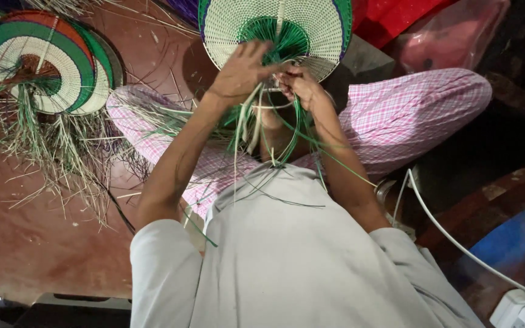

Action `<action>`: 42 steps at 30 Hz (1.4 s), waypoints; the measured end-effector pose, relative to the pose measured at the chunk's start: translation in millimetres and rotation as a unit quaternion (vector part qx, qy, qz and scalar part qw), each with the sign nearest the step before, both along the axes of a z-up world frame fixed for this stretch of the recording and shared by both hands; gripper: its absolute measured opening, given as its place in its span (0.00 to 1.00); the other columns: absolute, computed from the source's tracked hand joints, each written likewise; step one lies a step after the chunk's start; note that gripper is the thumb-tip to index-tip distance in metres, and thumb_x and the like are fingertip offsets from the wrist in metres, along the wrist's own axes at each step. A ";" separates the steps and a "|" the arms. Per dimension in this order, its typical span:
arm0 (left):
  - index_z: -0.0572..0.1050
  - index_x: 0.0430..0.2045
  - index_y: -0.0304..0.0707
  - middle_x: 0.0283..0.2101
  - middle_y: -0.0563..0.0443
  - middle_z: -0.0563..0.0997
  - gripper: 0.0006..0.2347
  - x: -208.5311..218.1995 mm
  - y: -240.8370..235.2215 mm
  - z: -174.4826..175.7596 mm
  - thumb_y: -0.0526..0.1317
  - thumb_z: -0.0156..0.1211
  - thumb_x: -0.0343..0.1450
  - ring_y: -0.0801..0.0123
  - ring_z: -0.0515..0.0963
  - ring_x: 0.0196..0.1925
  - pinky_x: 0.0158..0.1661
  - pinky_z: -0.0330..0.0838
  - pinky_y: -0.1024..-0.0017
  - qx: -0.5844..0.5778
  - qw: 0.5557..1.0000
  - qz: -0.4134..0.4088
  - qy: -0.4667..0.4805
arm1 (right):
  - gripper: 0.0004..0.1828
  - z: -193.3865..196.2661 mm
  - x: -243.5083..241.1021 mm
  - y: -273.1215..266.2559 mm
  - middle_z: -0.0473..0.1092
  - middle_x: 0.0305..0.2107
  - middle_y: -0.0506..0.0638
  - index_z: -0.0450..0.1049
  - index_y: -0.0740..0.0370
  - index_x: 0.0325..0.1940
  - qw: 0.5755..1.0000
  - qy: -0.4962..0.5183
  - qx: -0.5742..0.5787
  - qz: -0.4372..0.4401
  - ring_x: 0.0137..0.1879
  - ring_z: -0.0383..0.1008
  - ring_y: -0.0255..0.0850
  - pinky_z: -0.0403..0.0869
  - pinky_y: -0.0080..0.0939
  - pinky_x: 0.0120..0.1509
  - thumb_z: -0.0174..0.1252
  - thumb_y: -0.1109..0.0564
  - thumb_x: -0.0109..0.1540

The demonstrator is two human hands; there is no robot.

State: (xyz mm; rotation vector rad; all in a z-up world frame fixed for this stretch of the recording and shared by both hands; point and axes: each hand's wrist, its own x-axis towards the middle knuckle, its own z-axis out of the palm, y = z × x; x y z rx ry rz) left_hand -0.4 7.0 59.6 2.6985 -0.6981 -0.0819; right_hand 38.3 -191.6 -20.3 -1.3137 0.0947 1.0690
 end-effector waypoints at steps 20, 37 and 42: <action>0.75 0.36 0.42 0.53 0.52 0.71 0.16 -203.0 155.6 131.0 0.42 0.34 0.68 0.68 0.63 0.61 0.59 0.50 0.62 -0.218 0.703 0.422 0.529 | 0.12 22.8 2.9 7.9 0.68 0.19 0.52 0.63 0.70 0.43 0.998 0.027 -0.049 0.011 0.22 0.66 0.36 0.66 0.29 0.21 0.52 0.63 0.58; 0.70 0.13 0.36 0.46 0.40 0.67 0.26 12.2 -33.0 9.2 0.64 0.54 0.60 0.55 0.62 0.49 0.48 0.62 0.62 0.106 0.961 0.206 0.153 | 0.13 40.6 9.1 1.8 0.54 0.09 0.39 0.63 0.60 0.24 0.997 0.062 -0.028 0.018 0.11 0.50 0.27 0.50 0.27 0.12 0.44 0.56 0.63; 0.69 0.12 0.36 0.48 0.36 0.68 0.23 19.3 -33.6 4.0 0.61 0.57 0.60 0.49 0.60 0.54 0.52 0.58 0.60 0.102 0.962 0.152 0.200 | 0.09 40.7 9.6 7.7 0.55 0.10 0.44 0.61 0.60 0.26 0.996 0.076 -0.041 0.002 0.10 0.49 0.28 0.47 0.28 0.10 0.44 0.60 0.62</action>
